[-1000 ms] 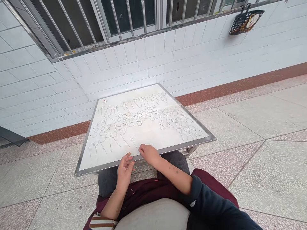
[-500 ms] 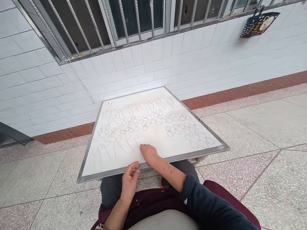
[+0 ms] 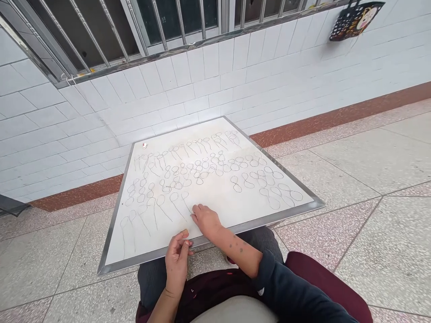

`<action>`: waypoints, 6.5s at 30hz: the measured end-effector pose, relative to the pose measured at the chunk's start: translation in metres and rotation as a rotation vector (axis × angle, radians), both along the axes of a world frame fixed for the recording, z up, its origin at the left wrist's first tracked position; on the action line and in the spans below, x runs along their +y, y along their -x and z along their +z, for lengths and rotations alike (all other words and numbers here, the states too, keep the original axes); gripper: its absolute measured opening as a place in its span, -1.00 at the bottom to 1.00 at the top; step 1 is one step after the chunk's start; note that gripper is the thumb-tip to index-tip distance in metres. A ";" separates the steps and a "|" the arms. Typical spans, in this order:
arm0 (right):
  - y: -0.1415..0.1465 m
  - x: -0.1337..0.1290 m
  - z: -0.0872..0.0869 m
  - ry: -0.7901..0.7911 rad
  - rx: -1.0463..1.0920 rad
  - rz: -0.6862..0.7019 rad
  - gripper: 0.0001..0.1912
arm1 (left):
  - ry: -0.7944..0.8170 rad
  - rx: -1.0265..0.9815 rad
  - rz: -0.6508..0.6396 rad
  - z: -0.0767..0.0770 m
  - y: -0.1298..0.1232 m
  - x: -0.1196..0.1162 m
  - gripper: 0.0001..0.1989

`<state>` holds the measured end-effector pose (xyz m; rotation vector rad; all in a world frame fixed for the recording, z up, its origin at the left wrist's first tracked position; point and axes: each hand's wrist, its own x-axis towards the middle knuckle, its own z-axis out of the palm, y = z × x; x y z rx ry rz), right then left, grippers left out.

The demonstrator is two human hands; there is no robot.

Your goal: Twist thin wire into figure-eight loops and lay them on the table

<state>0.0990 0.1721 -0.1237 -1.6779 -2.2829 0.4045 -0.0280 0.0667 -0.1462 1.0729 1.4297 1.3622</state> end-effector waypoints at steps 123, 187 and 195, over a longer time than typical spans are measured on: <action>-0.050 -0.120 0.063 0.060 0.876 0.090 -0.97 | -0.055 -0.313 -0.088 0.092 -0.038 -0.045 -0.59; -0.032 -0.135 0.037 -0.263 0.221 0.314 -0.78 | -0.214 -0.435 0.294 0.096 -0.016 -0.030 -0.60; -0.028 -0.136 0.035 -0.285 0.135 0.314 -0.81 | -0.199 -0.391 0.316 0.096 -0.019 -0.024 -0.63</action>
